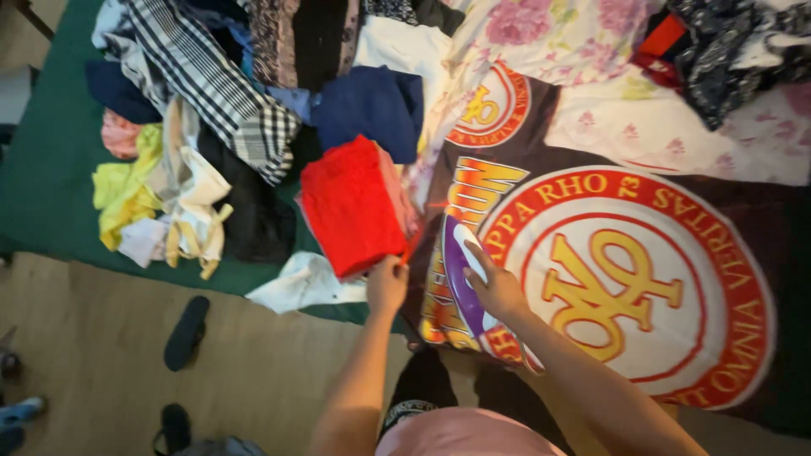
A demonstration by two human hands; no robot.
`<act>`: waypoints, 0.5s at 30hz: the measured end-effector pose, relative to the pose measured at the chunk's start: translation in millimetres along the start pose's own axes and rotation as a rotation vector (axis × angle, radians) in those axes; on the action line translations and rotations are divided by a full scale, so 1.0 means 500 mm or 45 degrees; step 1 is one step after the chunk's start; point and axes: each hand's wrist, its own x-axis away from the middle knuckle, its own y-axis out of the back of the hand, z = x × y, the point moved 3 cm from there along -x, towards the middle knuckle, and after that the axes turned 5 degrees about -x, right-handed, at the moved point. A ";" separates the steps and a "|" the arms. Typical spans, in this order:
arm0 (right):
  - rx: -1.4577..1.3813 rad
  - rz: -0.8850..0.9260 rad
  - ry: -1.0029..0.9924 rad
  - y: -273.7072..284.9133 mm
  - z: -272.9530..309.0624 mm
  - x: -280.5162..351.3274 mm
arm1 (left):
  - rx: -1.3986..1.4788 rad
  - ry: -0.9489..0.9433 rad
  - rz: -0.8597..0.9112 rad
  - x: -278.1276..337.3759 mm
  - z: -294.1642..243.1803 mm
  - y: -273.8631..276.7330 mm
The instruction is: The person irons a brown t-shirt with a large red and yellow logo using a purple iron on a bed covered with a floral sheet. After ironing, the person folds the t-shirt neatly by hand.
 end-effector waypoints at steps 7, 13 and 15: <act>0.043 -0.203 0.003 -0.050 0.074 -0.099 | -0.198 -0.087 0.348 -0.018 0.008 0.010; 0.026 -0.220 -0.143 -0.057 0.085 -0.154 | -0.146 -0.098 0.529 -0.022 0.001 0.060; 0.128 -0.165 -0.106 -0.091 0.053 -0.122 | -0.221 -0.083 0.540 -0.031 0.015 0.049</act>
